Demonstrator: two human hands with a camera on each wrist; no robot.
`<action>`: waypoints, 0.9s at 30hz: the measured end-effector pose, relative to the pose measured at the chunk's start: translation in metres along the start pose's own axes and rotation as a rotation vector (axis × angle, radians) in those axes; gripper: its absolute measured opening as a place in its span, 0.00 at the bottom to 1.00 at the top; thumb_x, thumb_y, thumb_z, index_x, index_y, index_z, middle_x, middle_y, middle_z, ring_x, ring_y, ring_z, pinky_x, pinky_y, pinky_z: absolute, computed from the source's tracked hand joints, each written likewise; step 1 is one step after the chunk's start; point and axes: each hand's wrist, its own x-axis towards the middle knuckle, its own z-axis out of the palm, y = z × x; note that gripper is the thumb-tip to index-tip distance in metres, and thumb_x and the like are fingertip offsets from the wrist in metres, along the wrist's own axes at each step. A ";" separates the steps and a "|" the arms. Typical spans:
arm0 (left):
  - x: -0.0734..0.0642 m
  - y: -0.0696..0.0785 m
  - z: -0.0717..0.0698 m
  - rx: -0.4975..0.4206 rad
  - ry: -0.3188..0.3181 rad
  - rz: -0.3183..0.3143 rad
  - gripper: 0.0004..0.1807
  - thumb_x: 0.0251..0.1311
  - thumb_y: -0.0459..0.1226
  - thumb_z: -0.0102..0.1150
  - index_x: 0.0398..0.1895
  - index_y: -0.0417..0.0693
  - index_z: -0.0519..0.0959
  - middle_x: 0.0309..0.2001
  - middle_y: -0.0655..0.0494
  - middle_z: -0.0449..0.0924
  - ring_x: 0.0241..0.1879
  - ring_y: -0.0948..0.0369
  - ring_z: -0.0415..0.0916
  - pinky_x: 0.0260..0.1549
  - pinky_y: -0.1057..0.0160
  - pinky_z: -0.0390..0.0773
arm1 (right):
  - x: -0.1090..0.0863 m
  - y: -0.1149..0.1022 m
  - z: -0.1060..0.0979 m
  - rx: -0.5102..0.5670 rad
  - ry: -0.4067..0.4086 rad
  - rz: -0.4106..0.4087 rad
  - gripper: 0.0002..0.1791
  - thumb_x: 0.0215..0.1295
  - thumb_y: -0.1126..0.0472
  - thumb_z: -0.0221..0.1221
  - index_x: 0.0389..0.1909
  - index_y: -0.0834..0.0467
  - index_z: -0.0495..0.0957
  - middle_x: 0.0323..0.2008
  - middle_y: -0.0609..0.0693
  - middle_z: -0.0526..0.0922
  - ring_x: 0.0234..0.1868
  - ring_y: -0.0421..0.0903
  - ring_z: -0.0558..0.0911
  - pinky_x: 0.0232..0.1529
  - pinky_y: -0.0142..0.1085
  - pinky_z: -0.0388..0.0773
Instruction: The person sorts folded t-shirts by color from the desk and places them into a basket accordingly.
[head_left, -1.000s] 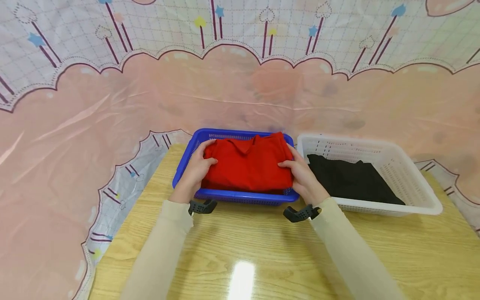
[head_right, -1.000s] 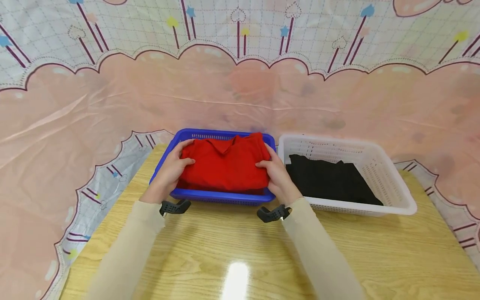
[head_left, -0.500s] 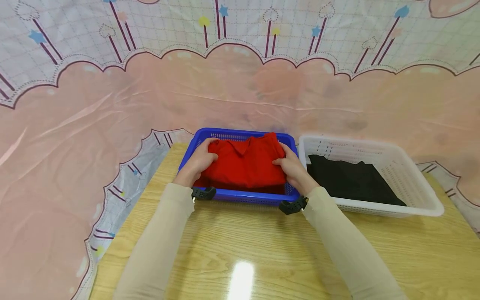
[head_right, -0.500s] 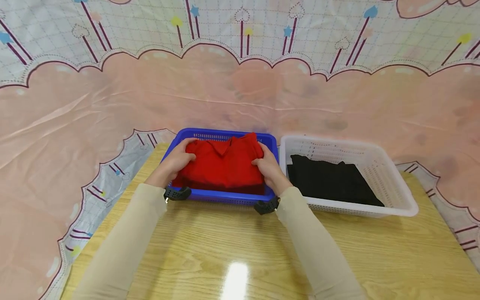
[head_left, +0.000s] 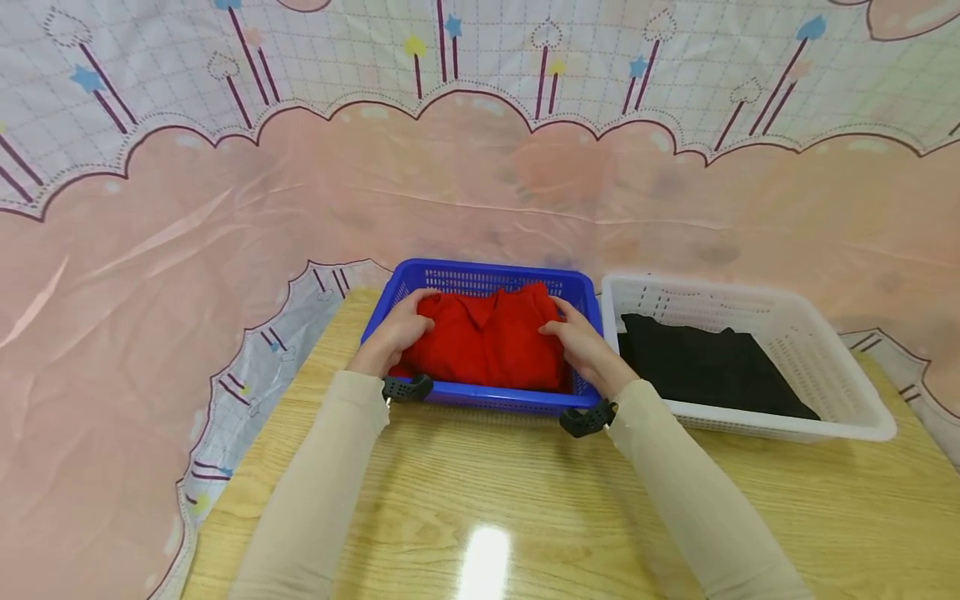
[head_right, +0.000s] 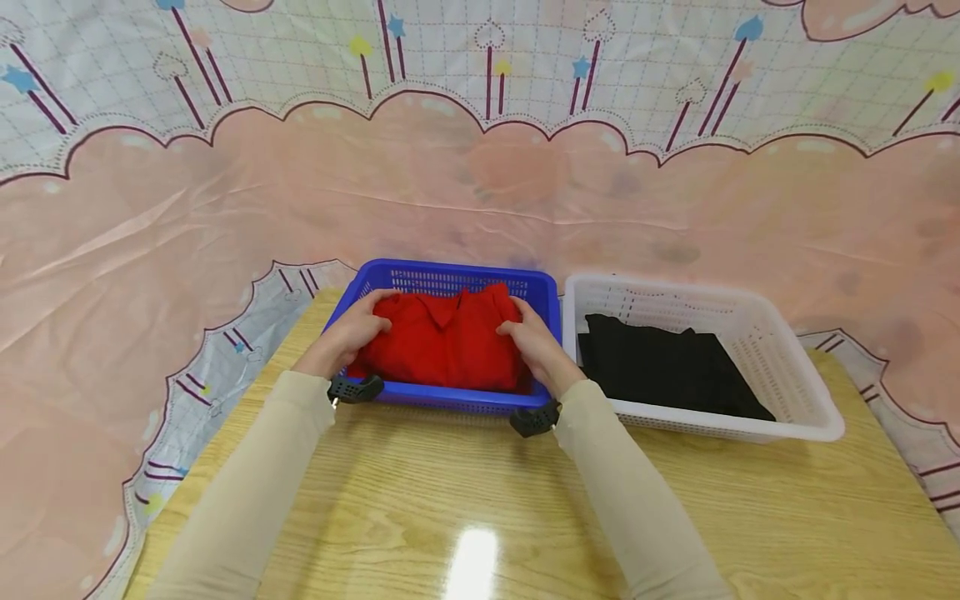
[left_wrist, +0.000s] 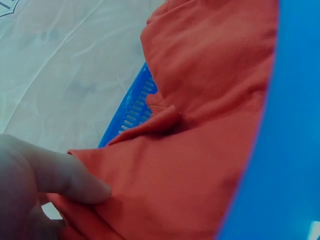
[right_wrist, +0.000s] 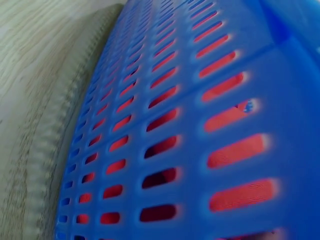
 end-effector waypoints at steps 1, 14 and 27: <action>0.000 0.000 0.001 0.012 -0.003 -0.003 0.31 0.55 0.26 0.42 0.64 0.53 0.58 0.63 0.50 0.56 0.57 0.50 0.56 0.55 0.48 0.56 | -0.001 0.000 -0.001 0.000 0.001 0.002 0.38 0.60 0.69 0.47 0.69 0.48 0.44 0.62 0.53 0.56 0.57 0.53 0.63 0.55 0.48 0.63; 0.005 0.005 0.011 0.152 -0.070 -0.059 0.34 0.61 0.44 0.47 0.68 0.50 0.48 0.68 0.46 0.41 0.66 0.49 0.38 0.60 0.45 0.45 | -0.011 -0.003 -0.015 -0.079 0.006 -0.011 0.39 0.61 0.64 0.49 0.69 0.47 0.41 0.69 0.47 0.37 0.68 0.50 0.42 0.63 0.52 0.39; -0.008 0.020 0.000 0.515 -0.014 0.135 0.36 0.61 0.43 0.47 0.69 0.44 0.46 0.67 0.38 0.38 0.66 0.44 0.38 0.59 0.43 0.46 | -0.043 -0.027 -0.018 -0.404 -0.033 -0.145 0.34 0.65 0.53 0.49 0.69 0.47 0.46 0.68 0.52 0.47 0.67 0.50 0.49 0.63 0.50 0.47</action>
